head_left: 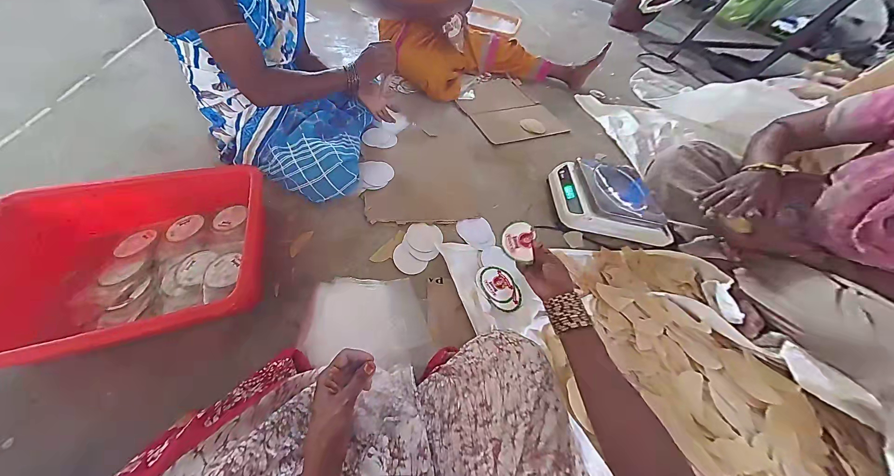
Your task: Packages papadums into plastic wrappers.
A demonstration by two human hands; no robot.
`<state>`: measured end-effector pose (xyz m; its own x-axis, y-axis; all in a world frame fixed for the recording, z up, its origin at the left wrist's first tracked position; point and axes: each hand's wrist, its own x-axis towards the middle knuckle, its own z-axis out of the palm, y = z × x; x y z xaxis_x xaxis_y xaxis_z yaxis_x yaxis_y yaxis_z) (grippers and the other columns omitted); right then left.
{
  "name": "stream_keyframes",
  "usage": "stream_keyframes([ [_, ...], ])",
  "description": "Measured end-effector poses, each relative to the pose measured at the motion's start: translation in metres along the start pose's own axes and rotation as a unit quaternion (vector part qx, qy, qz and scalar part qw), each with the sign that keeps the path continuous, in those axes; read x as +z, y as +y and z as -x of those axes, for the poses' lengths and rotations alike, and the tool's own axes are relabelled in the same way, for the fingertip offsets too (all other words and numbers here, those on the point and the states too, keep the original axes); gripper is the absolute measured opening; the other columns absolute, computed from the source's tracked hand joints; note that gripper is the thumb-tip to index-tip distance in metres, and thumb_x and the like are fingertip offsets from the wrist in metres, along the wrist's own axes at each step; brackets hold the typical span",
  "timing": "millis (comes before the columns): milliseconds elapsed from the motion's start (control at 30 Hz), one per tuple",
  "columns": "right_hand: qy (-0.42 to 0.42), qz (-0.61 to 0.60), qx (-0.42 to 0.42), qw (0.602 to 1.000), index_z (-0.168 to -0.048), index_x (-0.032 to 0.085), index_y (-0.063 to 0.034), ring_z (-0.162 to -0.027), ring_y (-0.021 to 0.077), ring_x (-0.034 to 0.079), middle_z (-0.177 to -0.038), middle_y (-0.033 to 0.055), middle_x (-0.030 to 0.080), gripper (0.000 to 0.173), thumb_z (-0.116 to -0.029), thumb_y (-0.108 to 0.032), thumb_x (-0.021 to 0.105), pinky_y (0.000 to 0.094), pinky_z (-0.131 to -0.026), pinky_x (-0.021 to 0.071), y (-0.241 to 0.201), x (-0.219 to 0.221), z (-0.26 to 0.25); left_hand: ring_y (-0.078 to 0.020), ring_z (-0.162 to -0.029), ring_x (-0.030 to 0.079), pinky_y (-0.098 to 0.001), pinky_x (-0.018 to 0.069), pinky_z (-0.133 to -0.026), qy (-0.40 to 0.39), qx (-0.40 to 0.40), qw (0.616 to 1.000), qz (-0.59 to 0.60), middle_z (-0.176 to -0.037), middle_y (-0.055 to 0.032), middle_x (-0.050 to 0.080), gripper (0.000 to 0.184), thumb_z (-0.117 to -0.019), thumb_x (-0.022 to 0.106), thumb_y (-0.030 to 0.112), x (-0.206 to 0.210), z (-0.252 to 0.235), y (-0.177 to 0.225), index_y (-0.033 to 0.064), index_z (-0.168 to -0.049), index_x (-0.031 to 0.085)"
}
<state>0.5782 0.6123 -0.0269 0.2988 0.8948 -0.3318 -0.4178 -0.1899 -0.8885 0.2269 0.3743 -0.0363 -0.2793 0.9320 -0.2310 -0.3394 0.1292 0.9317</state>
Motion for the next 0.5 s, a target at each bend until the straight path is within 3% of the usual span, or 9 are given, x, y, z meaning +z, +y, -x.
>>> stream_keyframes([
  [67,0.015,-0.15,0.032,0.988,-0.091,0.053,-0.0169,-0.047,0.0031,0.049,-0.059,-0.0075,0.051,0.036,-0.1127,-0.03,0.027,0.0185,-0.048,0.045,-0.001,0.023,0.009,-0.0076,-0.07,0.066,-0.022,0.0558,-0.068,0.0,-0.002,1.0,-0.002,-0.079,-0.0017,0.071,0.013,-0.0889,0.06,-0.005,0.0,0.0,0.0,0.0023,-0.094,0.069],
  [100,0.001,-0.207,0.036,0.978,-0.086,0.051,-0.0186,-0.043,0.0017,0.046,-0.053,-0.0098,0.047,0.042,-0.1127,-0.034,0.022,0.0172,-0.046,0.0432,0.0,0.032,0.014,-0.0077,-0.07,0.065,-0.0222,0.0556,-0.068,0.0,-0.002,1.0,-0.005,-0.079,-0.0016,0.071,0.013,-0.0886,0.06,-0.005,0.0,0.001,0.0,0.0024,-0.094,0.069],
  [233,-0.014,-0.257,0.029,0.966,-0.083,0.049,-0.0192,-0.044,0.0018,0.048,-0.053,-0.0107,0.048,0.045,-0.1122,-0.031,0.017,0.0177,-0.048,0.0457,0.025,0.059,0.032,-0.0066,-0.074,0.066,-0.0231,0.0569,-0.071,-0.019,0.002,0.999,-0.026,-0.084,0.0021,0.071,0.015,-0.091,0.059,-0.004,-0.005,0.002,-0.001,0.0055,-0.097,0.068],
  [300,0.019,-0.19,0.051,0.98,-0.09,0.049,-0.014,-0.047,0.004,0.049,-0.059,-0.0072,0.049,0.036,-0.1127,-0.025,0.023,0.0203,-0.05,0.0472,0.045,0.068,0.04,-0.0051,-0.076,0.067,-0.0233,0.0577,-0.073,-0.035,0.01,0.999,-0.04,-0.085,0.0049,0.071,0.016,-0.0932,0.057,-0.004,-0.009,0.0,-0.003,0.0068,-0.099,0.067],
  [400,0.068,-0.108,0.111,0.986,-0.1,0.057,-0.0067,-0.05,0.0081,0.049,-0.066,-0.0013,0.052,0.021,-0.1093,-0.023,0.047,0.0245,-0.051,0.0486,0.059,0.073,0.043,-0.0026,-0.074,0.066,-0.0225,0.0578,-0.072,-0.052,0.016,0.997,-0.05,-0.083,0.0079,0.071,0.018,-0.0949,0.056,-0.004,-0.014,-0.004,-0.01,0.0091,-0.099,0.068],
  [500,0.051,-0.076,0.121,0.988,-0.107,0.059,-0.0027,-0.054,0.0118,0.053,-0.07,0.0025,0.054,0.018,-0.107,-0.02,0.054,0.0287,-0.055,0.0516,0.058,0.076,0.043,-0.0026,-0.074,0.066,-0.0246,0.0582,-0.074,-0.05,-0.004,0.997,-0.066,-0.082,0.0078,0.069,0.013,-0.0963,0.055,-0.001,-0.014,-0.01,-0.011,0.0075,-0.099,0.064],
])
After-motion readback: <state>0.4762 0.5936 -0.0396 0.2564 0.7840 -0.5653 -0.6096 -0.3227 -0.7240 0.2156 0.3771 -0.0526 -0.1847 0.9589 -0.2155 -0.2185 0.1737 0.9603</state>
